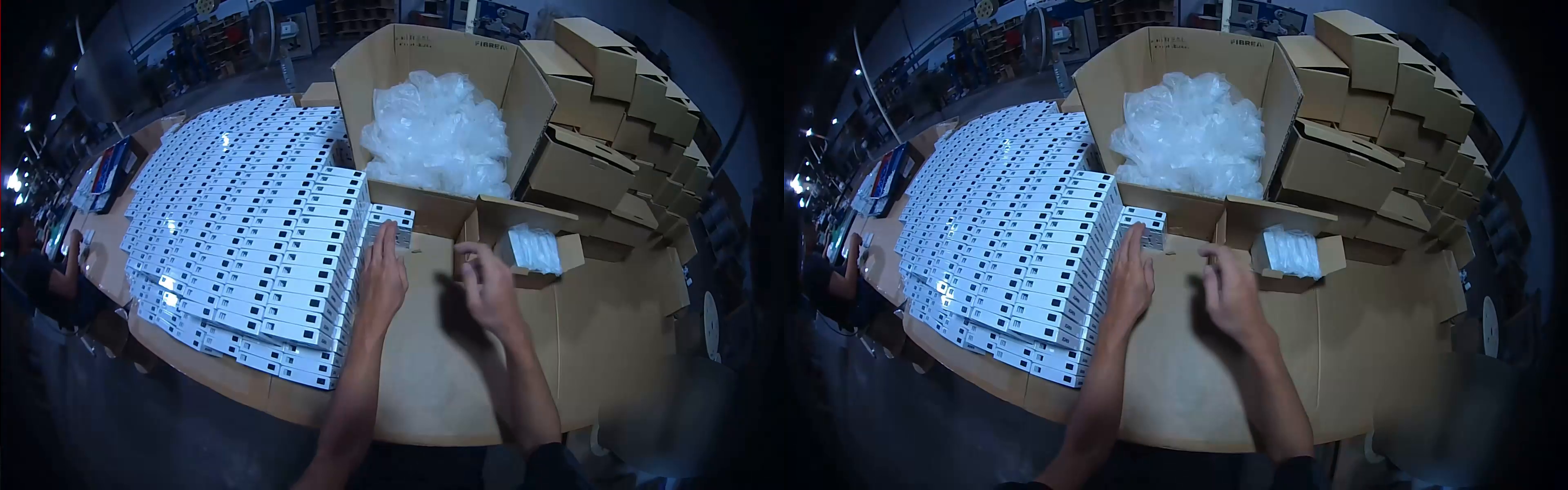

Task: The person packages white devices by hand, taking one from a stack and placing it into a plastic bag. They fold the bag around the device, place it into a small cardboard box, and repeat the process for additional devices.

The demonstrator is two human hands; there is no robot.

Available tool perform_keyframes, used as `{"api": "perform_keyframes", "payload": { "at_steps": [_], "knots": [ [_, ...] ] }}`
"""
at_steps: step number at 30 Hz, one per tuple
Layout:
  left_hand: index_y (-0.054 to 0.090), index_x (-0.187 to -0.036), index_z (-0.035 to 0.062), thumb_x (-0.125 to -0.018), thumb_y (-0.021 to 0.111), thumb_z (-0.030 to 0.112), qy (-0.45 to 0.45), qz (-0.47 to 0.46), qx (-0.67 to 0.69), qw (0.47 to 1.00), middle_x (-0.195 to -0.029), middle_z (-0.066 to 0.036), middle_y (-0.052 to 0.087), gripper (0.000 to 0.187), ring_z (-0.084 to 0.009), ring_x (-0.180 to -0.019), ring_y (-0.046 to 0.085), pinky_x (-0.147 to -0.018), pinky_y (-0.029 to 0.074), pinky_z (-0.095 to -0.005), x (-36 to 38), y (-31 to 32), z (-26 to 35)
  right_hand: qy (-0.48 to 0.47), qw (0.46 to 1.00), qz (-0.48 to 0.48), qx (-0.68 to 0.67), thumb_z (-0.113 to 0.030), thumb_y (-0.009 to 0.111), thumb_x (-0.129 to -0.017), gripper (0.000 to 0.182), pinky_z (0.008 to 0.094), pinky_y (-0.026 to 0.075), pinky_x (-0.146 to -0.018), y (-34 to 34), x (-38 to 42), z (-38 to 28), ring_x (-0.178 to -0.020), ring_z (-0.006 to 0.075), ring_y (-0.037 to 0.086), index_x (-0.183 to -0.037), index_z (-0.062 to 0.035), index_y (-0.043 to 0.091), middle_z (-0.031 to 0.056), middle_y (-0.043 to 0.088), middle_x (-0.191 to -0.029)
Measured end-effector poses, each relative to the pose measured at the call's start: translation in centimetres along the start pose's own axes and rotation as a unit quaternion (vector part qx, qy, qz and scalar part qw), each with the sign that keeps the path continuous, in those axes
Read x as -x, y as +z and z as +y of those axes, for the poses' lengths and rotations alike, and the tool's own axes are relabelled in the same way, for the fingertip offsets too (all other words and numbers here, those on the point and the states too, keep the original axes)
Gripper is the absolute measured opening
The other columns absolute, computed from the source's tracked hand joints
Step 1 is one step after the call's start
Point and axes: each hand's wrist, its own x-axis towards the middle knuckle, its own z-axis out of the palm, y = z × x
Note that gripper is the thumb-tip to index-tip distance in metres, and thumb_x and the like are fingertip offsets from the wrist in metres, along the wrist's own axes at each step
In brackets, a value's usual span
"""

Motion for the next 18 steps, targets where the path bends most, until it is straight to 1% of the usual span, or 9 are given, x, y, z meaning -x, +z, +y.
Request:
{"api": "perform_keyframes", "payload": {
  "at_steps": [3, 4, 6, 7, 10, 11, 14, 15, 18],
  "knots": [
    [0.034, -0.155, -0.0019, -0.091, 0.060, -0.003, -0.023, -0.037, 0.006, 0.999, -0.154, -0.025, 0.044, 0.069, -0.0445, -0.136, 0.047, -0.115, 0.039, -0.0481, -0.7, 0.3, -0.4, 0.063, 0.991, -0.118, -0.005, -0.001, 0.054, -0.098, 0.042, 0.0486, 0.052, -0.090, 2.4, -1.6, -0.5, -0.097, 0.0422, 0.067, -0.140, 0.0006, 0.046, 0.0298, 0.065, -0.115],
    [0.033, -0.155, -0.0032, -0.091, 0.061, -0.004, -0.033, -0.052, 0.008, 0.998, -0.153, -0.027, 0.045, 0.070, -0.0441, -0.141, 0.045, -0.118, 0.037, -0.0472, -0.8, 0.3, -0.3, 0.039, 0.994, -0.104, -0.003, -0.001, 0.054, -0.098, 0.043, 0.0486, 0.052, -0.089, 3.0, -2.0, 0.0, -0.096, 0.0413, 0.067, -0.141, 0.0007, 0.045, 0.0295, 0.064, -0.116],
    [0.044, -0.151, -0.0012, -0.090, 0.059, -0.007, -0.034, -0.015, 0.000, 0.999, -0.143, -0.028, 0.050, 0.062, -0.0441, -0.132, 0.051, -0.111, 0.041, -0.0477, -0.7, 0.6, 0.0, -0.007, 0.997, -0.077, 0.000, -0.001, 0.054, -0.099, 0.046, 0.0485, 0.052, -0.087, 4.9, -2.8, 2.0, -0.096, 0.0396, 0.068, -0.144, 0.0009, 0.042, 0.0288, 0.064, -0.118],
    [0.047, -0.149, -0.0006, -0.090, 0.059, -0.007, -0.035, -0.002, -0.011, 0.999, -0.139, -0.027, 0.052, 0.060, -0.0439, -0.129, 0.053, -0.109, 0.043, -0.0477, -0.6, 0.8, -0.1, -0.002, 0.994, -0.103, 0.030, -0.002, 0.054, -0.099, 0.057, 0.0482, 0.052, -0.095, 5.3, -3.2, 2.7, -0.102, 0.0413, 0.068, -0.152, -0.0012, 0.034, 0.0335, 0.057, -0.134],
    [0.060, -0.137, 0.0014, -0.087, 0.064, -0.009, -0.036, 0.056, -0.013, 0.998, -0.123, -0.024, 0.055, 0.051, -0.0412, -0.113, 0.059, -0.096, 0.048, -0.0479, -0.8, 1.7, -0.4, -0.035, 0.994, -0.102, 0.034, -0.002, 0.055, -0.099, 0.067, 0.0477, 0.048, -0.104, 5.5, -3.4, 2.8, -0.114, 0.0450, 0.065, -0.159, -0.0035, 0.025, 0.0361, 0.049, -0.144],
    [0.061, -0.135, 0.0016, -0.086, 0.066, -0.009, -0.057, 0.048, 0.000, 0.997, -0.121, -0.023, 0.054, 0.050, -0.0406, -0.111, 0.059, -0.095, 0.049, -0.0478, -0.8, 1.9, -0.6, -0.019, 0.989, -0.140, 0.031, -0.003, 0.056, -0.099, 0.078, 0.0479, 0.042, -0.112, 5.2, -3.6, 2.7, -0.127, 0.0473, 0.058, -0.164, -0.0069, 0.013, 0.0351, 0.042, -0.153],
    [0.064, -0.124, 0.0017, -0.085, 0.071, -0.007, -0.053, 0.075, 0.006, 0.996, -0.117, -0.021, 0.053, 0.041, -0.0390, -0.107, 0.059, -0.092, 0.048, -0.0475, -0.7, 1.7, 0.0, 0.065, 0.977, -0.198, -0.046, -0.002, 0.056, -0.096, 0.087, 0.0485, 0.034, -0.120, 4.0, -3.9, 1.6, -0.145, 0.0501, 0.039, -0.166, -0.0090, 0.005, 0.0368, 0.038, -0.156],
    [0.064, -0.123, 0.0018, -0.085, 0.071, -0.006, -0.048, 0.075, 0.000, 0.996, -0.117, -0.021, 0.053, 0.039, -0.0393, -0.107, 0.059, -0.092, 0.048, -0.0475, -0.7, 1.5, 0.2, 0.005, 0.985, -0.172, -0.014, -0.007, 0.058, -0.098, 0.091, 0.0488, 0.036, -0.119, 4.0, -3.9, 1.8, -0.141, 0.0517, 0.044, -0.167, -0.0138, -0.002, 0.0389, 0.037, -0.155],
    [0.063, -0.120, 0.0030, -0.084, 0.073, -0.005, -0.029, 0.097, -0.019, 0.995, -0.119, -0.019, 0.055, 0.037, -0.0392, -0.113, 0.055, -0.095, 0.046, -0.0511, -0.3, 0.7, 0.9, 0.138, 0.963, -0.217, -0.082, -0.014, 0.056, -0.102, 0.089, 0.0495, 0.038, -0.117, 2.8, -3.8, 1.7, -0.135, 0.0527, 0.051, -0.167, -0.0155, -0.006, 0.0403, 0.037, -0.155]
  ]
}}
